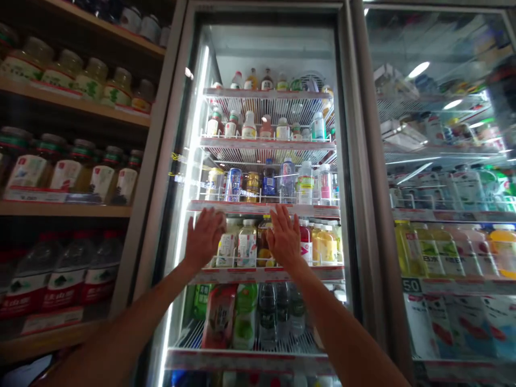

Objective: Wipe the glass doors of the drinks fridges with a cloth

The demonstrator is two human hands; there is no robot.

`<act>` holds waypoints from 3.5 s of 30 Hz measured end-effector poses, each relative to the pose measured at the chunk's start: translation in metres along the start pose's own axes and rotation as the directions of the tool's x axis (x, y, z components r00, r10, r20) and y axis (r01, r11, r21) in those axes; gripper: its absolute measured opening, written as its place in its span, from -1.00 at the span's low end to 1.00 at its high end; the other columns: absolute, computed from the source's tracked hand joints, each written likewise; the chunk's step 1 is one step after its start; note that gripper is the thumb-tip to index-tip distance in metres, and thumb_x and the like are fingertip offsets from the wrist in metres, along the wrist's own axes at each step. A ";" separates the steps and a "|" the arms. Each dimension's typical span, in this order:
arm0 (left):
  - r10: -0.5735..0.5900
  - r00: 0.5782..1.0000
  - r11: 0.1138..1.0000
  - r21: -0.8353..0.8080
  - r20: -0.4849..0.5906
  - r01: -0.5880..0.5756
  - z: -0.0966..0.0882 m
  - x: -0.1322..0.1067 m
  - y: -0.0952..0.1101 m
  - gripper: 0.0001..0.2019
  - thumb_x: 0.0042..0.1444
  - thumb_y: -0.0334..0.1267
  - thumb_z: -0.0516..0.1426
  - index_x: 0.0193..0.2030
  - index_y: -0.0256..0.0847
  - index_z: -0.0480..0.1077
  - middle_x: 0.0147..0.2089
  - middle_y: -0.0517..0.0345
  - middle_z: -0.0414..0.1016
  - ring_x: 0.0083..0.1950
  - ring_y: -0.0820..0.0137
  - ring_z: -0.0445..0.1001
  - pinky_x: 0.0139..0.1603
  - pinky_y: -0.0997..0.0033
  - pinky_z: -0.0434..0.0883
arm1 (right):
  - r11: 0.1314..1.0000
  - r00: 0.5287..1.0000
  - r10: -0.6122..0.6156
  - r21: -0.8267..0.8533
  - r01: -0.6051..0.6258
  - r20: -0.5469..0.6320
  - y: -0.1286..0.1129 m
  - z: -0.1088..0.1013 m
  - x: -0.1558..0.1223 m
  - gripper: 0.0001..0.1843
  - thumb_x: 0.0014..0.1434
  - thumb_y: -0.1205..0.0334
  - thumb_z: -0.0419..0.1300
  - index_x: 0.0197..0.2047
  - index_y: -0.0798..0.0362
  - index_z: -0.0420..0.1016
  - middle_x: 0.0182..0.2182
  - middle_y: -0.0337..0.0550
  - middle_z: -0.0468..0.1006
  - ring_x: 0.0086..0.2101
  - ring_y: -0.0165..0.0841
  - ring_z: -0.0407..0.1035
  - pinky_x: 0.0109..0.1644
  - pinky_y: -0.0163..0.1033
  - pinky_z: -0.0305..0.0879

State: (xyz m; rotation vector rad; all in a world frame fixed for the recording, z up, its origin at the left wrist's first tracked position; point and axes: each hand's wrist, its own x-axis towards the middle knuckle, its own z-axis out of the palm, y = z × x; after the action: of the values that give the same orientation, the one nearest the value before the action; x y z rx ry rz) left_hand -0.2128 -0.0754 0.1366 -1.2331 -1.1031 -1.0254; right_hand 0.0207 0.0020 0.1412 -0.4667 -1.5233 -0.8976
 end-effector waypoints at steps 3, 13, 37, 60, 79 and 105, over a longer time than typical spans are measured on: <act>-0.470 0.872 0.881 -0.007 -0.140 0.473 -0.004 0.009 -0.020 -0.55 0.23 -0.17 -0.11 0.22 -0.26 0.18 0.31 -0.21 0.06 0.35 0.07 -0.01 0.24 -0.17 -0.01 | 1.000 1.000 0.009 -0.016 -0.009 -0.009 0.012 -0.005 -0.005 -0.44 0.26 0.25 -0.13 0.32 0.04 -0.06 0.26 -0.01 0.12 0.27 -0.27 -0.09 0.29 0.04 -0.15; 0.255 0.962 0.966 -0.063 0.098 -0.250 0.005 -0.022 0.035 -0.59 0.22 -0.24 -0.07 0.20 -0.12 0.21 0.27 0.04 0.19 0.36 0.25 0.00 0.34 0.04 -0.14 | 1.000 1.000 -0.007 0.026 0.006 0.021 -0.018 -0.002 -0.008 -0.41 0.26 0.25 -0.13 0.34 -0.03 -0.13 0.27 -0.07 0.10 0.27 -0.27 -0.06 0.30 0.05 -0.15; -0.559 0.817 0.821 0.042 -0.146 0.569 -0.012 -0.069 -0.025 -0.53 0.23 -0.16 -0.13 0.25 -0.24 0.12 0.31 -0.25 0.06 0.36 0.05 -0.04 0.21 -0.18 0.05 | 0.999 0.992 0.032 0.037 -0.036 0.119 -0.021 -0.013 -0.051 -0.38 0.24 0.26 -0.10 0.35 0.00 -0.15 0.29 -0.07 0.04 0.28 -0.23 -0.12 0.31 0.10 -0.17; 0.227 0.970 0.972 -0.083 0.087 -0.220 -0.006 -0.152 0.055 -0.61 0.17 -0.25 0.02 0.15 -0.11 0.27 0.23 0.04 0.26 0.39 0.27 -0.11 0.36 0.06 -0.18 | 0.996 0.982 -0.059 0.078 0.045 0.181 -0.059 -0.016 -0.097 -0.46 0.23 0.29 -0.08 0.28 0.10 0.05 0.24 0.00 0.17 0.29 -0.25 -0.14 0.32 0.07 -0.22; 0.357 0.927 0.932 -0.110 0.119 -0.345 -0.014 -0.213 0.051 -0.60 0.17 -0.24 0.05 0.17 0.00 0.24 0.27 0.12 0.20 0.38 0.28 -0.08 0.36 0.02 -0.17 | 0.985 0.951 -0.117 0.155 0.074 0.288 -0.080 -0.024 -0.146 -0.49 0.19 0.32 -0.04 0.22 0.15 0.17 0.23 0.04 0.19 0.29 -0.24 -0.15 0.33 0.07 -0.28; -0.146 0.979 0.984 0.122 0.141 0.129 -0.044 -0.255 -0.012 -0.41 0.18 -0.35 0.00 0.34 -0.11 -0.08 0.37 -0.16 -0.11 0.39 0.12 -0.18 0.30 -0.19 -0.12 | 0.999 0.930 0.022 0.033 -0.036 0.368 -0.045 -0.056 -0.196 -0.42 0.18 0.34 -0.04 0.28 0.12 0.07 0.25 0.02 0.15 0.28 -0.21 -0.13 0.31 0.12 -0.22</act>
State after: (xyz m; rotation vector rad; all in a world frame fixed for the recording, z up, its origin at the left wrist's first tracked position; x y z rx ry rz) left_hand -0.2677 -0.1198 -0.1125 -1.1702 -1.3603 -0.9716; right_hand 0.0580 -0.0278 -0.0623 -0.6549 -1.8662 -0.7844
